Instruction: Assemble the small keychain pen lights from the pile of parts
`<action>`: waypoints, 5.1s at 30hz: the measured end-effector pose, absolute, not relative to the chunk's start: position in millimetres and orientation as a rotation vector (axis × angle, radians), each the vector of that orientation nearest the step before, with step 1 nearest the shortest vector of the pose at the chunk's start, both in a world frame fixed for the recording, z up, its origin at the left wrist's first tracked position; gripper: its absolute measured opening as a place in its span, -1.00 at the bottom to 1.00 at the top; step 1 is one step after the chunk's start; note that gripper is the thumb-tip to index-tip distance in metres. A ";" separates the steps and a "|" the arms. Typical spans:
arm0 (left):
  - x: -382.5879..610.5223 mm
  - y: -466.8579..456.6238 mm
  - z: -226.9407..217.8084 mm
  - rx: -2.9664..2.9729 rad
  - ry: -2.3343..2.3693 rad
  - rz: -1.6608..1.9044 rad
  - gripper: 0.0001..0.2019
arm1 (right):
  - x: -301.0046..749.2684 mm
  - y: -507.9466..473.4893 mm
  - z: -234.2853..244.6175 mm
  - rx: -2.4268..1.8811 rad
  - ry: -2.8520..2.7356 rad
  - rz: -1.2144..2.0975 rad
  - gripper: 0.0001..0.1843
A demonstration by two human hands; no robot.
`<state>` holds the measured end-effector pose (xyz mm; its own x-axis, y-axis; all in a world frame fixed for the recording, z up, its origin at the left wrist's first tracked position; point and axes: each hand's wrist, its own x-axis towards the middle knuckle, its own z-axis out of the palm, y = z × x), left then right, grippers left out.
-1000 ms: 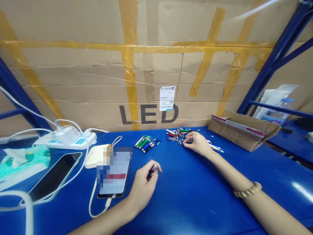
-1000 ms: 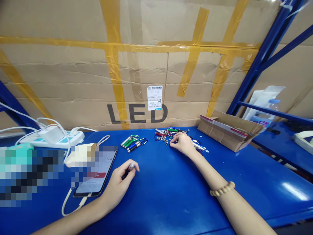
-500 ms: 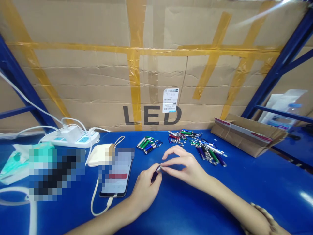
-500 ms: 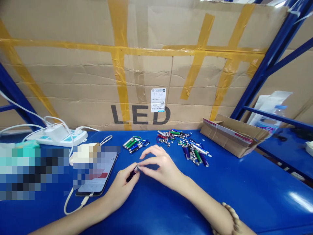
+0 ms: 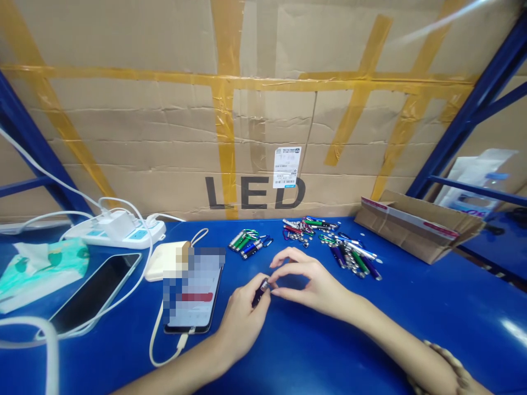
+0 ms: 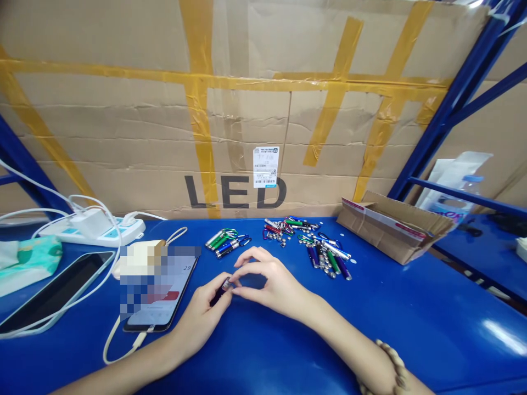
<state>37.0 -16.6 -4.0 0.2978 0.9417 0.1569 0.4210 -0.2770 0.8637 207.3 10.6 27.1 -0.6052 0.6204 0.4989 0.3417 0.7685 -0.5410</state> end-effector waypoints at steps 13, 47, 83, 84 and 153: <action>35.7 -16.6 -7.1 1.719 1.178 0.853 -0.82 | 272.9 69.2 11.9 -1.388 -2.349 -0.058 -0.75; 36.4 -16.3 -4.8 1.817 1.209 0.861 -0.85 | 216.3 29.2 20.1 -1.106 -1.931 1.126 -0.66; 36.1 -19.3 -0.9 1.848 1.194 0.861 -0.87 | 211.9 27.2 21.1 -1.182 -1.525 1.299 -0.68; 35.8 -20.3 -0.2 1.848 1.183 0.872 -0.88 | 210.9 26.0 22.0 -1.179 -1.499 1.300 -0.70; 33.2 -22.6 -14.6 2.530 1.211 0.762 -0.79 | 211.8 5.2 19.9 -1.034 -2.048 1.583 -0.49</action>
<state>33.2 -22.6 -14.6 0.5220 0.7764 0.3531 0.6544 -0.6301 0.4180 211.8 5.2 19.9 -0.6716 0.7248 -0.1534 0.3311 0.1084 -0.9373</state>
